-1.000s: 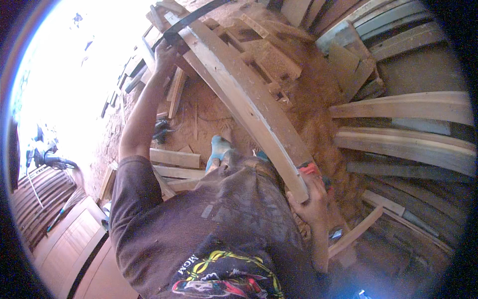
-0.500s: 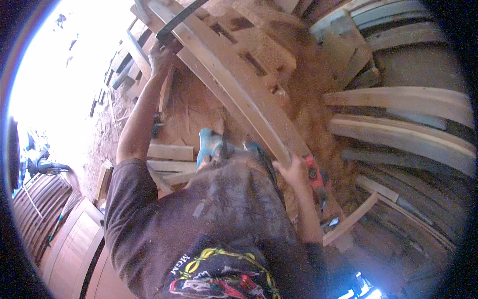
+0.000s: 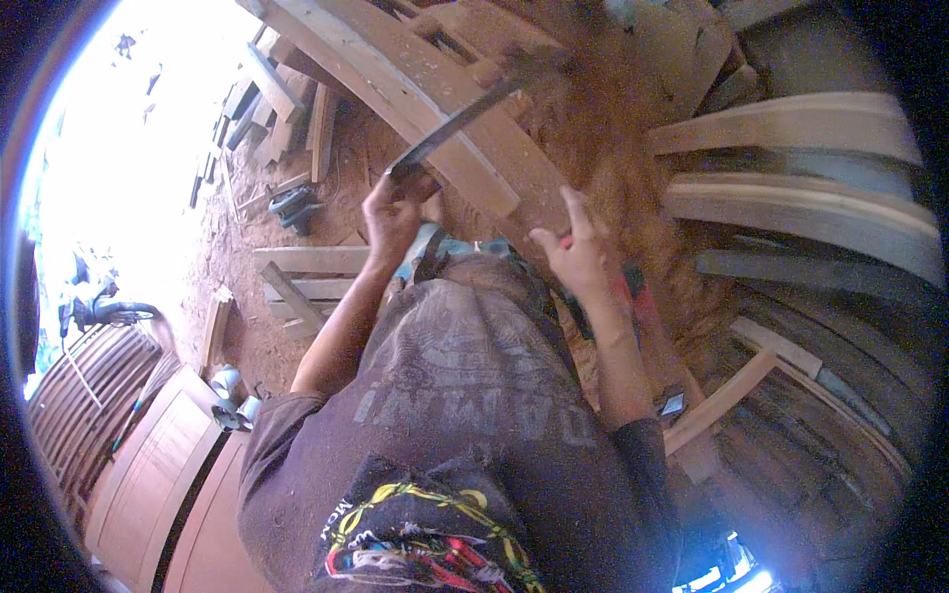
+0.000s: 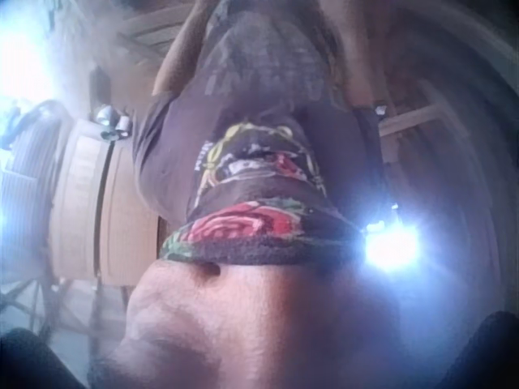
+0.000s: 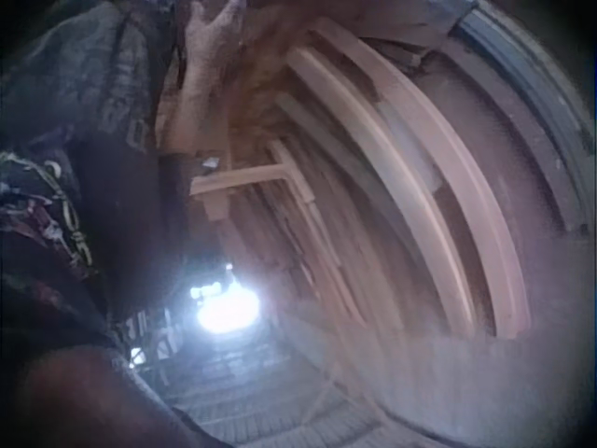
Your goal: The person uses a handheld electric sander to smooth the surface of a long wooden plank. They repeatedly move the sander along the plank, pause to inspect the surface, and flip the plank to work on different sides.
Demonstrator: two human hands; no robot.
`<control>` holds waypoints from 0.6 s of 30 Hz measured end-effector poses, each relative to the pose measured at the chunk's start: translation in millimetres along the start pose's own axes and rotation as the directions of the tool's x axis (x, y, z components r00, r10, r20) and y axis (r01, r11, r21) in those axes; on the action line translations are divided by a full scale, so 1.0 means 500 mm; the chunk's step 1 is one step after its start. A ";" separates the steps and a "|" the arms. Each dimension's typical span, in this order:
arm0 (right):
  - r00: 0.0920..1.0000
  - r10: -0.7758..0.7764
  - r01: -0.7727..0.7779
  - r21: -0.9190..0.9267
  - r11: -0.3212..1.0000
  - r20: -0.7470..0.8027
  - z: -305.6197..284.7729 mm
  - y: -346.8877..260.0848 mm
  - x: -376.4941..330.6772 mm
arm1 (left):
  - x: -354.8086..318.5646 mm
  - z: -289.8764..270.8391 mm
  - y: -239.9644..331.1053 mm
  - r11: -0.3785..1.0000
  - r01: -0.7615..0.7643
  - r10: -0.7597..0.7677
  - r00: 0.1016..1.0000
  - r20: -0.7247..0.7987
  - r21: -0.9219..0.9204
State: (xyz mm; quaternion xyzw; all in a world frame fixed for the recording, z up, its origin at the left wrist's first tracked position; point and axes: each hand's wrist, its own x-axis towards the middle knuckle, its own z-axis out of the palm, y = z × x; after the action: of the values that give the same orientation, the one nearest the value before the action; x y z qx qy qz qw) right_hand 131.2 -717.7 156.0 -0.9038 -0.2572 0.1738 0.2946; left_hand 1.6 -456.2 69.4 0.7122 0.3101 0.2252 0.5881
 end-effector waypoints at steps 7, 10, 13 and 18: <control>0.988 0.097 -0.099 -0.013 0.995 -0.120 -0.107 0.109 -0.175 | -0.059 0.107 0.008 0.987 -0.109 0.113 0.993 -0.025 0.122; 0.965 0.257 -0.247 0.142 0.959 -0.057 -0.108 0.139 -0.232 | -0.056 0.113 0.000 0.995 -0.064 0.062 0.998 -0.030 -0.078; 0.919 0.374 -0.391 0.381 0.838 0.122 -0.108 0.158 -0.263 | -0.054 0.114 0.010 0.994 -0.110 0.110 0.993 -0.040 0.023; 0.877 0.276 -0.472 0.593 0.652 0.395 -0.084 0.223 -0.260 | -0.039 0.103 -0.025 0.994 -0.107 0.107 0.994 -0.026 -0.004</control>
State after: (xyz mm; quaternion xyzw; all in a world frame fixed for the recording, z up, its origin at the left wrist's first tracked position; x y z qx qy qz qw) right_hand 86.3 -887.6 139.8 -0.7356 -0.0204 0.4332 0.5203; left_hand 20.8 -504.6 47.5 0.7232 0.2783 0.2663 0.5732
